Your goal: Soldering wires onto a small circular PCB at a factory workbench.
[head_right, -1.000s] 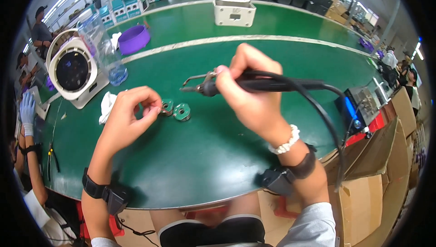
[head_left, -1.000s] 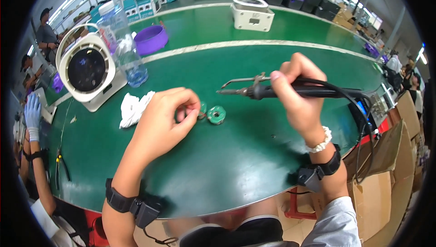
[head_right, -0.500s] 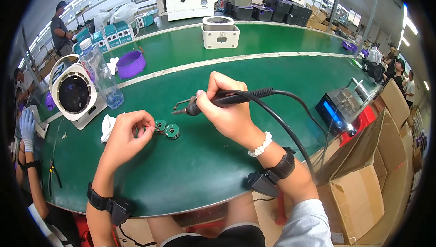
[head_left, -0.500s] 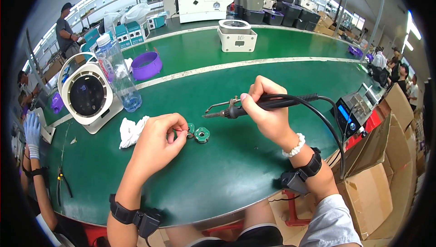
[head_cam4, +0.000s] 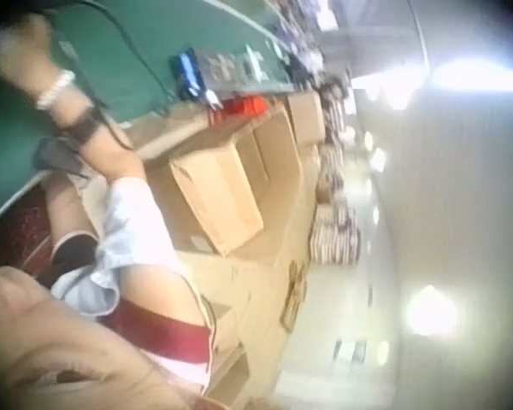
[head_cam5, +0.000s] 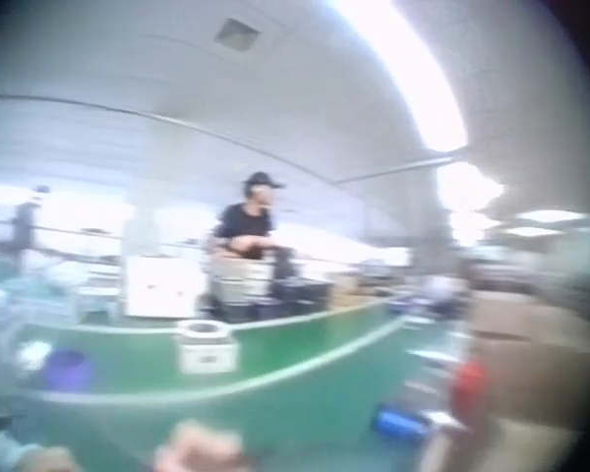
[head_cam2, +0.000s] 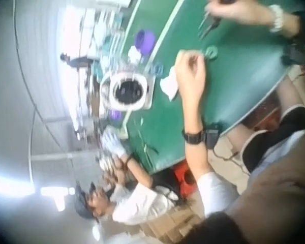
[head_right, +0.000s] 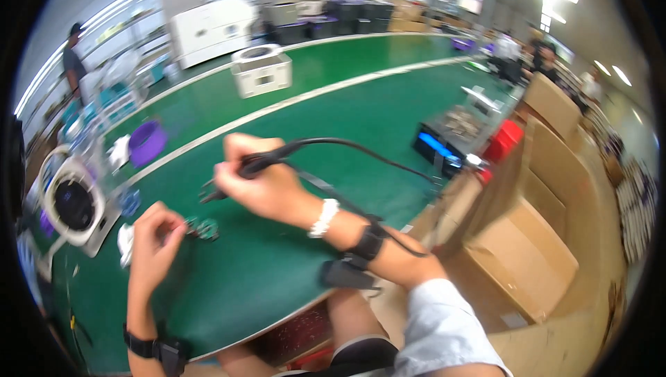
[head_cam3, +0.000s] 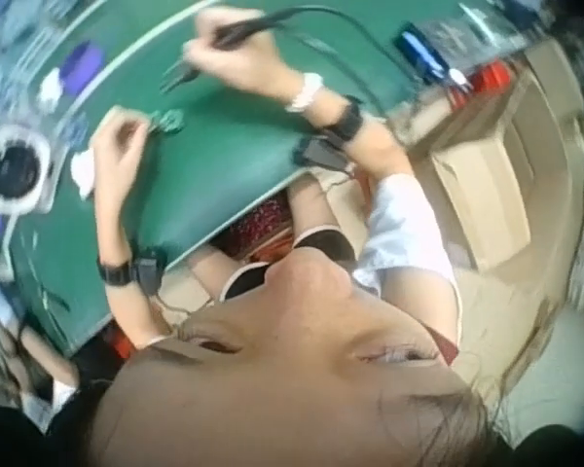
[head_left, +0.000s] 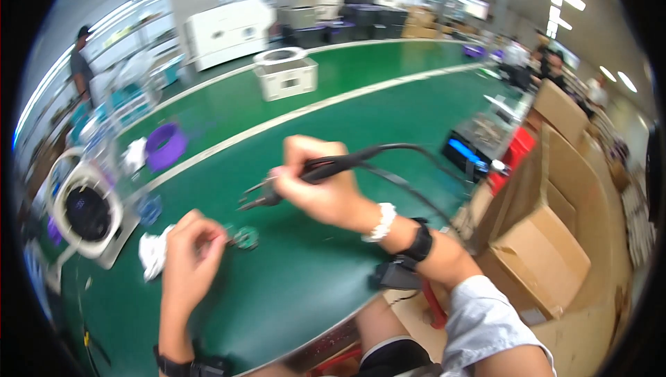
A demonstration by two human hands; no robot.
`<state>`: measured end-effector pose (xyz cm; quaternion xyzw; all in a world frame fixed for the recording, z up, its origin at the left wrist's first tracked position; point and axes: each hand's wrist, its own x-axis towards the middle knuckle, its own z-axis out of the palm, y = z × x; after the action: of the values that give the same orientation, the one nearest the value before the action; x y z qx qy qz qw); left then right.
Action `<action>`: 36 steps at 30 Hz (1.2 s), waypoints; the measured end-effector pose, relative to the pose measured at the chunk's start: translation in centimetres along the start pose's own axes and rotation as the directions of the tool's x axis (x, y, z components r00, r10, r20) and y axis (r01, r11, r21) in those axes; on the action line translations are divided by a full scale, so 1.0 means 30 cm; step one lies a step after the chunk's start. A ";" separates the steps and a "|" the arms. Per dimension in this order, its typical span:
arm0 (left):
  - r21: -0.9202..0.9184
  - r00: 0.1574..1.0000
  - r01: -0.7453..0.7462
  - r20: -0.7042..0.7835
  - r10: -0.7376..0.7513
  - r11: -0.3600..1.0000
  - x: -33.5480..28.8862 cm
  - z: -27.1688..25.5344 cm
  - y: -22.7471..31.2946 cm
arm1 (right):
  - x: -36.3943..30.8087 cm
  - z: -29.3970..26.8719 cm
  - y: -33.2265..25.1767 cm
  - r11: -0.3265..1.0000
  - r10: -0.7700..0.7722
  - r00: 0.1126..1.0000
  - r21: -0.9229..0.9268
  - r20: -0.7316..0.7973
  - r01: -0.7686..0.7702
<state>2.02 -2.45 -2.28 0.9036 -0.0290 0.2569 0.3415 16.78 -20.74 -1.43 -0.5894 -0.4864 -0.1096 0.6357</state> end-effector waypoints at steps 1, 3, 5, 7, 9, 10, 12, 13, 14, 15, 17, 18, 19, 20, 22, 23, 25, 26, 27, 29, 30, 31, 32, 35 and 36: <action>-0.014 1.000 -0.006 -0.009 0.005 1.000 0.000 0.010 -0.009 | 0.002 0.008 0.004 0.999 -0.027 0.999 0.028 -0.031 0.028; -0.041 1.000 0.031 -0.002 -0.031 0.999 0.006 0.027 0.002 | 0.001 0.011 0.013 0.998 -0.022 0.998 0.060 -0.058 0.026; 0.009 0.999 0.034 -0.022 -0.034 0.999 0.002 0.025 0.000 | 0.003 0.012 0.002 0.996 0.014 0.999 0.089 -0.042 -0.010; 0.099 0.998 0.065 -0.008 -0.065 0.993 -0.018 -0.018 0.005 | 0.014 0.049 0.010 0.992 -0.030 0.999 0.121 -0.031 0.034; 0.081 0.999 0.033 0.006 -0.033 0.996 -0.004 0.008 -0.002 | 0.008 0.024 0.006 0.997 -0.024 0.999 0.066 -0.037 0.026; 0.088 1.000 0.022 0.004 -0.023 0.996 0.003 0.017 -0.001 | 0.009 0.010 0.003 0.998 -0.023 0.999 0.051 -0.043 0.026; 0.100 1.000 -0.003 0.002 0.003 0.995 0.002 0.021 -0.004 | 0.006 0.004 0.004 0.999 -0.022 0.998 0.034 -0.062 0.024; 0.118 1.000 -0.025 -0.006 0.026 0.993 0.001 0.019 -0.004 | 0.006 0.006 0.005 0.999 -0.020 0.998 0.032 -0.063 0.022; 0.115 1.000 -0.027 -0.004 0.028 0.993 0.000 0.017 -0.003 | 0.005 0.007 0.003 0.999 -0.037 0.997 0.029 -0.069 0.039; 0.112 1.000 -0.002 -0.023 0.005 0.994 -0.001 0.014 -0.001 | 0.004 0.008 0.002 0.998 -0.054 0.996 0.024 -0.075 0.056; 0.106 0.999 0.020 -0.040 -0.015 0.994 -0.005 -0.001 -0.010 | 0.005 0.011 0.001 0.998 -0.054 0.995 0.035 -0.087 0.057; 0.129 1.000 0.021 -0.016 -0.019 0.991 -0.006 -0.017 -0.030 | 0.005 0.013 0.000 0.997 -0.054 0.994 0.048 -0.096 0.059; 0.151 1.000 0.020 0.008 -0.021 0.988 -0.008 -0.025 -0.042 | 0.004 0.015 0.002 0.997 -0.054 0.994 0.043 -0.099 0.058; 0.160 1.000 0.002 -0.002 -0.002 0.987 -0.012 -0.026 -0.046 | 0.007 0.020 0.003 0.997 -0.044 0.995 0.052 -0.093 0.049; 0.161 1.000 0.010 0.000 -0.010 0.987 -0.014 -0.028 -0.048 | 0.007 0.016 -0.001 0.997 -0.032 0.996 0.061 -0.079 0.037; 0.166 1.000 0.023 0.001 -0.024 0.986 -0.008 -0.027 -0.030 | 0.007 0.014 0.000 0.998 -0.031 0.996 0.056 -0.079 0.036; 0.207 0.999 0.026 0.041 -0.035 0.978 -0.002 -0.045 0.022 | 0.008 0.018 0.007 0.997 -0.045 0.994 0.059 -0.099 0.051; 0.252 0.996 0.027 0.076 -0.048 0.967 0.004 -0.055 0.053 | 0.010 0.018 0.007 0.997 -0.046 0.994 0.054 -0.099 0.051; 0.248 0.996 0.025 0.077 -0.045 0.969 0.004 -0.068 0.054 | 0.010 0.021 0.006 0.996 -0.062 0.992 0.059 -0.113 0.069; 0.285 0.983 0.036 0.162 -0.085 0.958 0.007 -0.083 0.045 | 0.011 0.021 0.003 0.995 -0.080 0.988 0.056 -0.129 0.088; 0.263 0.984 0.048 0.155 -0.091 0.964 0.011 -0.077 0.046 | 0.011 0.017 0.000 0.994 -0.080 0.989 0.065 -0.128 0.089; 0.258 0.984 0.041 0.157 -0.084 0.965 0.013 -0.073 0.046 | 0.012 0.011 -0.003 0.993 -0.080 0.989 0.074 -0.127 0.090; 0.287 0.982 0.035 0.167 -0.086 0.957 0.010 -0.074 0.038 | 0.014 0.012 -0.001 0.993 -0.054 0.992 0.094 -0.113 0.065; 0.304 0.984 0.023 0.163 -0.076 0.953 0.005 -0.069 0.035 | 0.015 0.016 0.001 0.993 -0.079 0.989 0.077 -0.127 0.089; 0.290 0.987 0.020 0.147 -0.065 0.957 0.002 -0.064 0.038 | 0.016 0.015 0.001 0.993 -0.079 0.989 0.074 -0.128 0.089</action>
<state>0.97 -2.10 -0.34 0.9613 0.0018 0.1801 0.2084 16.81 -20.15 -1.17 -0.5345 -0.4739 -0.1534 0.6828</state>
